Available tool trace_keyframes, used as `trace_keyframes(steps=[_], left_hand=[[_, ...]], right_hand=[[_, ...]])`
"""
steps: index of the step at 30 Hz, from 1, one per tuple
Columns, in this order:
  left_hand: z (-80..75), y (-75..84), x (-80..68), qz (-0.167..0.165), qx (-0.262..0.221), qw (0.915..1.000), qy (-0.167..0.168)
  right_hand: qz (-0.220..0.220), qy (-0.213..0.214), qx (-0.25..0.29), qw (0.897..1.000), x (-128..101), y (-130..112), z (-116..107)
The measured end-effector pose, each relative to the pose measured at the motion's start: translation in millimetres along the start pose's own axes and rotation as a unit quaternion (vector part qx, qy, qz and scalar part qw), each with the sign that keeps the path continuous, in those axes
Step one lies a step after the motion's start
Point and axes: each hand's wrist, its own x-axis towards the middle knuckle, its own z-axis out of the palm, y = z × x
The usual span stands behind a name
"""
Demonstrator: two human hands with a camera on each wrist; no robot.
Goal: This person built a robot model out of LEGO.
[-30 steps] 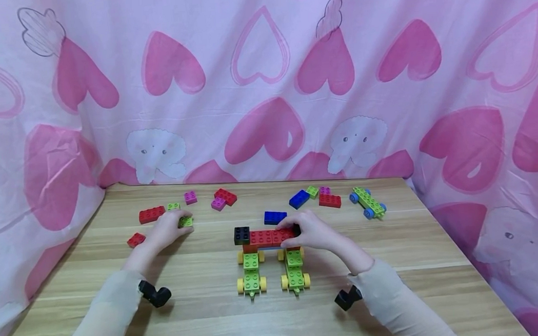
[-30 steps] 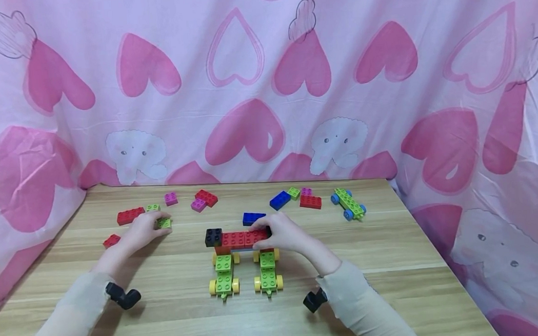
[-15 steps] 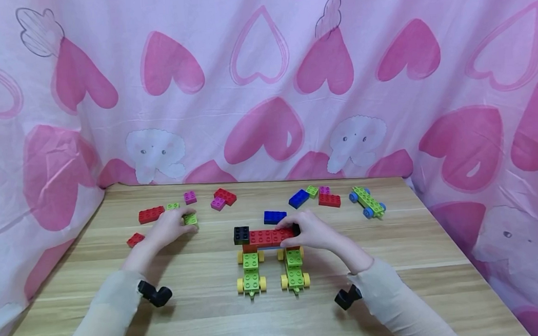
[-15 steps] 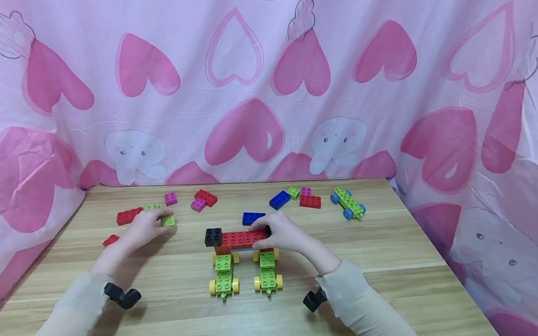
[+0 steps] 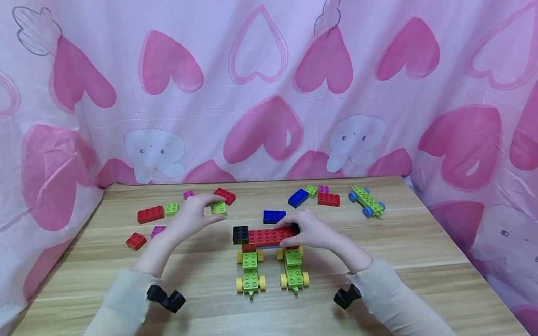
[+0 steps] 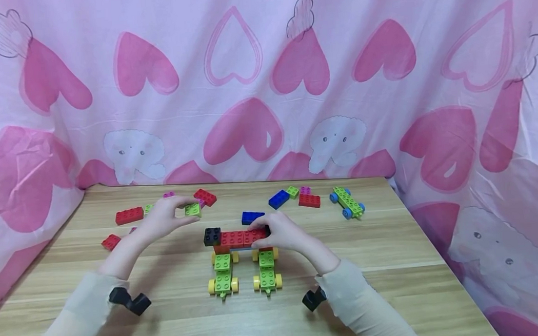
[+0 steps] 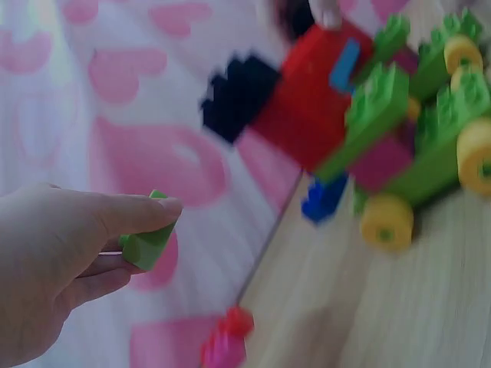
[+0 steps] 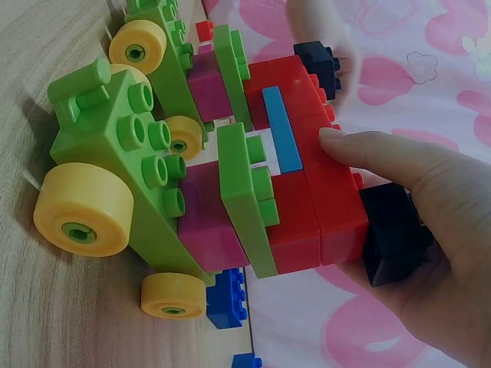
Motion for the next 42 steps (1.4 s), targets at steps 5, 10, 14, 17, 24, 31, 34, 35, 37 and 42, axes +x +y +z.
trace_keyframes(steps=[5, 10, 14, 17, 24, 31, 34, 35, 37, 42], left_hand=[[2.2, 30.6, 0.0, 0.046, -0.003, 0.9989, 0.007], [10.3, 50.6, -0.7, 0.096, -0.008, 0.9953, 0.004], [17.6, 60.7, -1.4, 0.112, -0.023, 0.9934, -0.01], [24.2, 64.1, -1.1, 0.116, -0.031, 0.9925, -0.021], [36.0, 69.5, -2.6, 0.13, -0.033, 0.9906, -0.025], [41.8, 74.4, -6.5, 0.115, -0.038, 0.9916, -0.046], [43.6, 74.9, -6.8, 0.117, -0.044, 0.9908, -0.051], [44.2, 75.1, -6.8, 0.118, -0.045, 0.9906, -0.053], [45.2, 75.0, -7.0, 0.115, -0.047, 0.9905, -0.057], [47.8, 74.5, -6.6, 0.105, -0.047, 0.9911, -0.066]], right_hand=[[-0.001, 0.001, -0.001, 1.0, 0, 0, 0], [-0.002, 0.002, 0.002, 1.0, 0, 1, 0], [-0.004, 0.003, 0.006, 1.0, 0, 2, 0], [-0.006, 0.004, 0.006, 1.0, 0, 3, 1], [-0.012, 0.008, 0.004, 1.0, 0, 2, 1], [-0.017, 0.009, 0.009, 1.0, 0, 2, 1], [-0.017, 0.008, 0.01, 1.0, 0, 3, 1], [-0.017, 0.007, 0.01, 1.0, 0, 3, 1], [-0.016, 0.007, 0.013, 1.0, 0, 3, 1], [-0.014, 0.005, 0.014, 1.0, 0, 3, 1]])
